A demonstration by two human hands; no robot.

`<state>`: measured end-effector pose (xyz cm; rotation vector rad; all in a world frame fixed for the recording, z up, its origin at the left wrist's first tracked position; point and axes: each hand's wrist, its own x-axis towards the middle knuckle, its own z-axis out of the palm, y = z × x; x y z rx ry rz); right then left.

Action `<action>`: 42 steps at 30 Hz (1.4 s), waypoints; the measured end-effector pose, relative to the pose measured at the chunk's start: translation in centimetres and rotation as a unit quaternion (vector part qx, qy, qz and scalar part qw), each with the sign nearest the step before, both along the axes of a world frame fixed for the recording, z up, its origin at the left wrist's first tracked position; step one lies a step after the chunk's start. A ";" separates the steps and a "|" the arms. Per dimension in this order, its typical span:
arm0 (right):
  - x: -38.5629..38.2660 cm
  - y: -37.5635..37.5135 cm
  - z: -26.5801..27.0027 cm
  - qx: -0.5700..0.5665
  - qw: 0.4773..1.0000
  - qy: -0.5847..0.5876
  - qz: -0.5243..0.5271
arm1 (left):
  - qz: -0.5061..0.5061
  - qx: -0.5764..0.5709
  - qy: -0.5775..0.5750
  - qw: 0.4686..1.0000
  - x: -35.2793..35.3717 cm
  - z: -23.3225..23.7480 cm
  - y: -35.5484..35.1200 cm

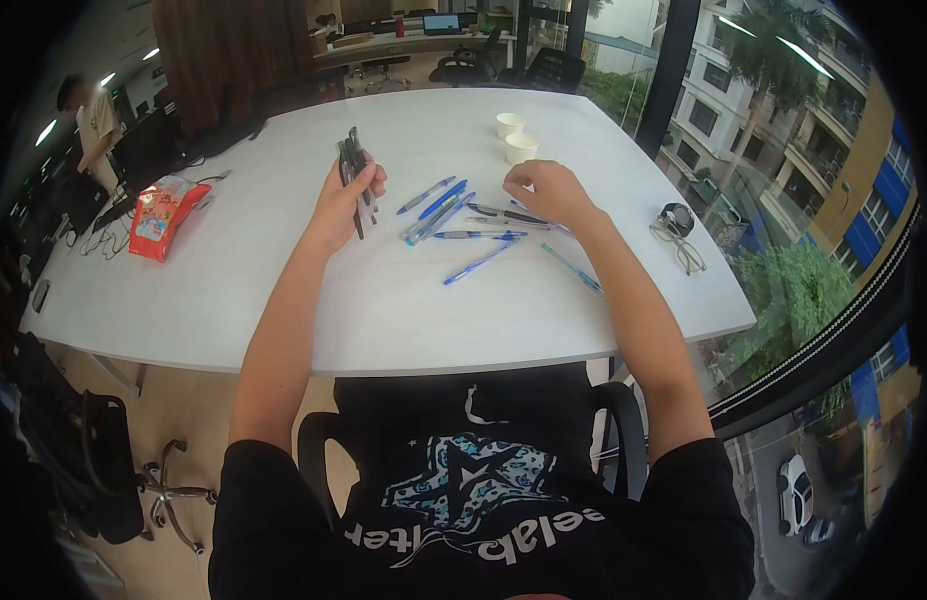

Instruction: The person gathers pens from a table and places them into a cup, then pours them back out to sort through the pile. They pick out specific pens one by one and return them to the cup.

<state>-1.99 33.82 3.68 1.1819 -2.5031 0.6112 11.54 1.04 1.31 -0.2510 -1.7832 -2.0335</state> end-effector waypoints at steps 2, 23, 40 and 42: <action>-0.3 0.0 -0.1 -0.004 1.000 0.001 0.003 | 0.006 -0.016 0.002 1.000 0.2 -0.1 0.2; 5.5 -6.0 -0.6 -0.205 0.902 -0.326 0.196 | -0.074 -0.066 -0.071 0.993 0.8 0.8 6.5; 2.6 -1.9 0.1 -0.034 0.999 -0.014 0.024 | 0.091 0.000 0.096 0.991 -0.6 0.1 -2.8; 2.7 -2.2 -0.2 -0.029 0.999 0.003 0.044 | 0.126 -0.056 0.043 0.989 -0.5 -0.8 -2.3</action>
